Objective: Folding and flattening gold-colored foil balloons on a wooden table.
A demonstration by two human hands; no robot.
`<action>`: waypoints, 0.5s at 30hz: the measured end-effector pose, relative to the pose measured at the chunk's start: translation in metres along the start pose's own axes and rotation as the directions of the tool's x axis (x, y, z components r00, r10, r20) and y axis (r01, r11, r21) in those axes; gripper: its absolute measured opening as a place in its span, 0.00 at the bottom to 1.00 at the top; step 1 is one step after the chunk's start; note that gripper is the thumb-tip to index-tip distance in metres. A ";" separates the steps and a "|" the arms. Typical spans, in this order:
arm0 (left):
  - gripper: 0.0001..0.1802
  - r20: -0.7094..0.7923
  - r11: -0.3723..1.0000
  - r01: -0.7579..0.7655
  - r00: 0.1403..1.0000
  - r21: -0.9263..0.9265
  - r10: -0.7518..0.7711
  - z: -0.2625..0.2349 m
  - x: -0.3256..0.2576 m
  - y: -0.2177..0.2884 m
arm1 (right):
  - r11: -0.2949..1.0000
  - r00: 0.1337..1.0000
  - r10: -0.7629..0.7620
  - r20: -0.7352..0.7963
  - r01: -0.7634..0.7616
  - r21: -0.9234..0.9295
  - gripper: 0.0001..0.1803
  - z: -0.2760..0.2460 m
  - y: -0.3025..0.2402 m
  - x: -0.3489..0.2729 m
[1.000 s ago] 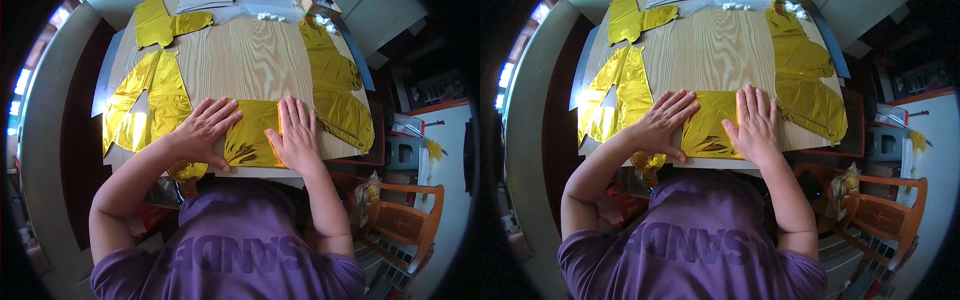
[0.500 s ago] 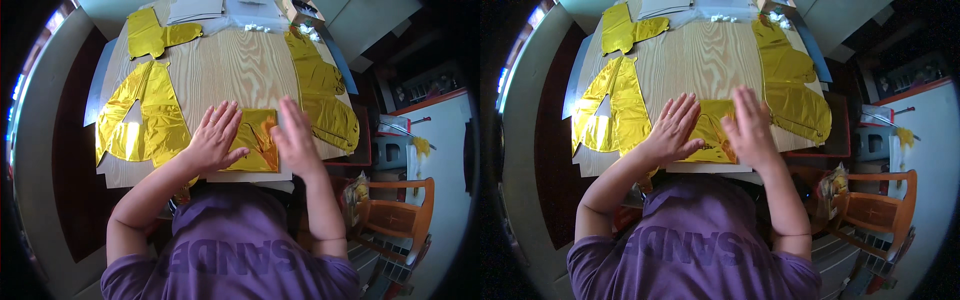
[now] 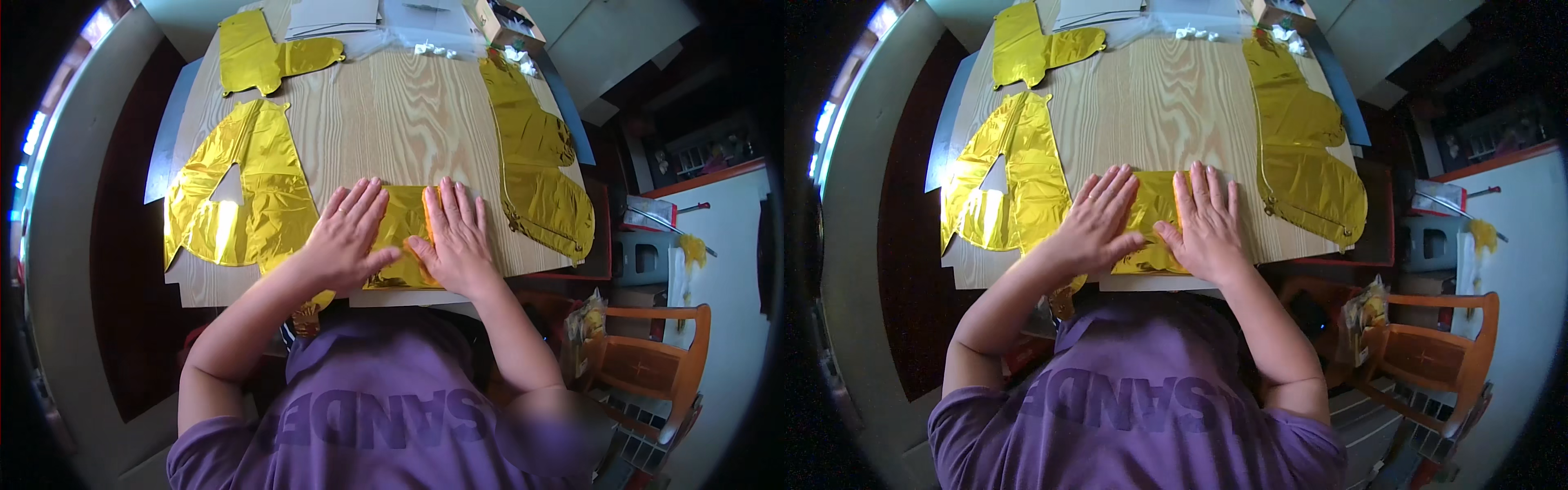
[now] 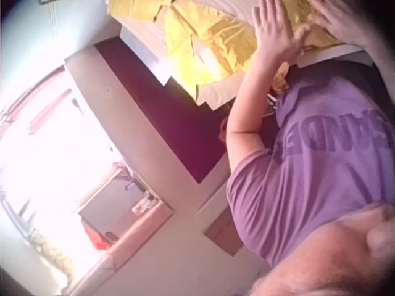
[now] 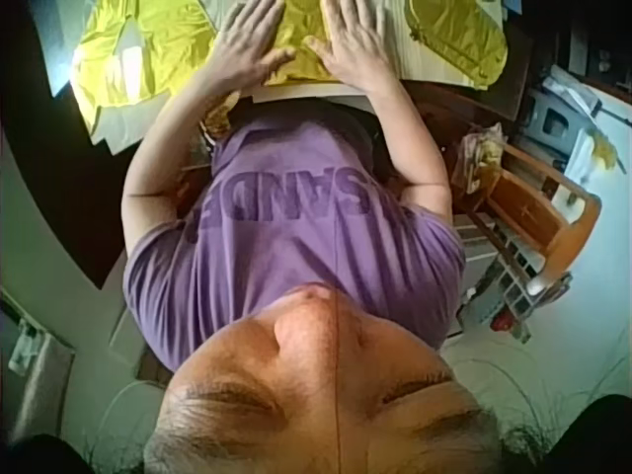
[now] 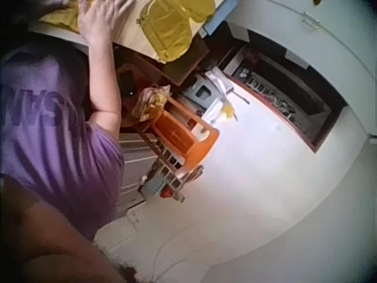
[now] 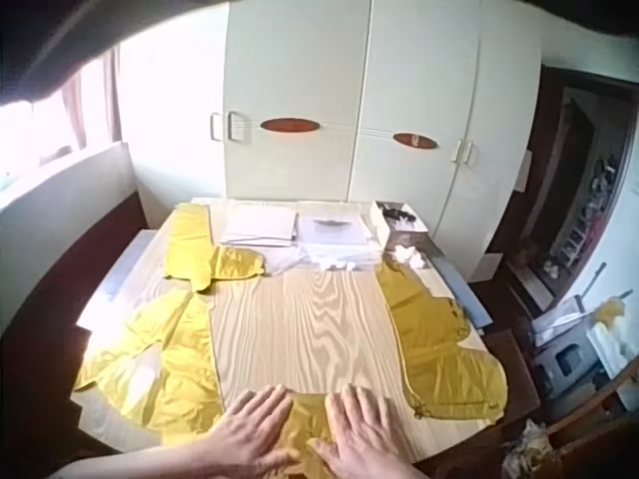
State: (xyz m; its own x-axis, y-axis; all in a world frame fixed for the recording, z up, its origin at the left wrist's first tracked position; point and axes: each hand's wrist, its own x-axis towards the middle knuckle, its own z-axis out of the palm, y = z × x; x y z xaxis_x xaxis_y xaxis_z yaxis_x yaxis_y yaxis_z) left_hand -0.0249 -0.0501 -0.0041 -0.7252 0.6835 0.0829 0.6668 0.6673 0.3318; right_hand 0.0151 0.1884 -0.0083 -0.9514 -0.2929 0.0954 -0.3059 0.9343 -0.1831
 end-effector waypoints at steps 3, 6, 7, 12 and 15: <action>0.45 0.137 0.792 0.173 0.984 -0.585 -0.114 -0.042 0.005 -0.012 | 0.982 1.000 0.029 0.011 -0.030 0.187 0.44 -0.011 0.008 0.004; 0.42 0.030 0.806 0.102 0.994 -0.583 -0.103 -0.043 0.007 -0.021 | 0.696 0.938 0.160 -0.306 0.113 0.709 0.36 -0.014 0.028 -0.006; 0.41 -0.019 0.884 0.033 0.999 -0.467 -0.047 -0.043 0.005 -0.022 | 0.715 0.900 0.194 -0.391 0.143 0.684 0.32 -0.027 0.025 -0.015; 0.42 0.011 0.964 -0.208 0.977 -0.164 0.213 -0.045 0.000 -0.014 | 0.953 0.939 -0.075 -0.337 0.167 0.253 0.08 -0.058 0.006 -0.085; 0.46 0.037 0.950 -0.291 0.954 -0.113 0.296 -0.036 -0.002 -0.017 | 0.941 0.950 0.173 -0.259 -0.082 0.328 0.09 -0.033 -0.001 -0.127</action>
State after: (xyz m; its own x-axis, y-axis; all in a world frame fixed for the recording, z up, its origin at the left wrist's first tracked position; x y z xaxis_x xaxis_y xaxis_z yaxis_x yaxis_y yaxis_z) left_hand -0.0405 -0.0731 0.0237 -0.4883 0.8609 0.1431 0.8250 0.4019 0.3974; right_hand 0.1373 0.2318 0.0124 -0.9478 -0.0635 0.3124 -0.2212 0.8367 -0.5010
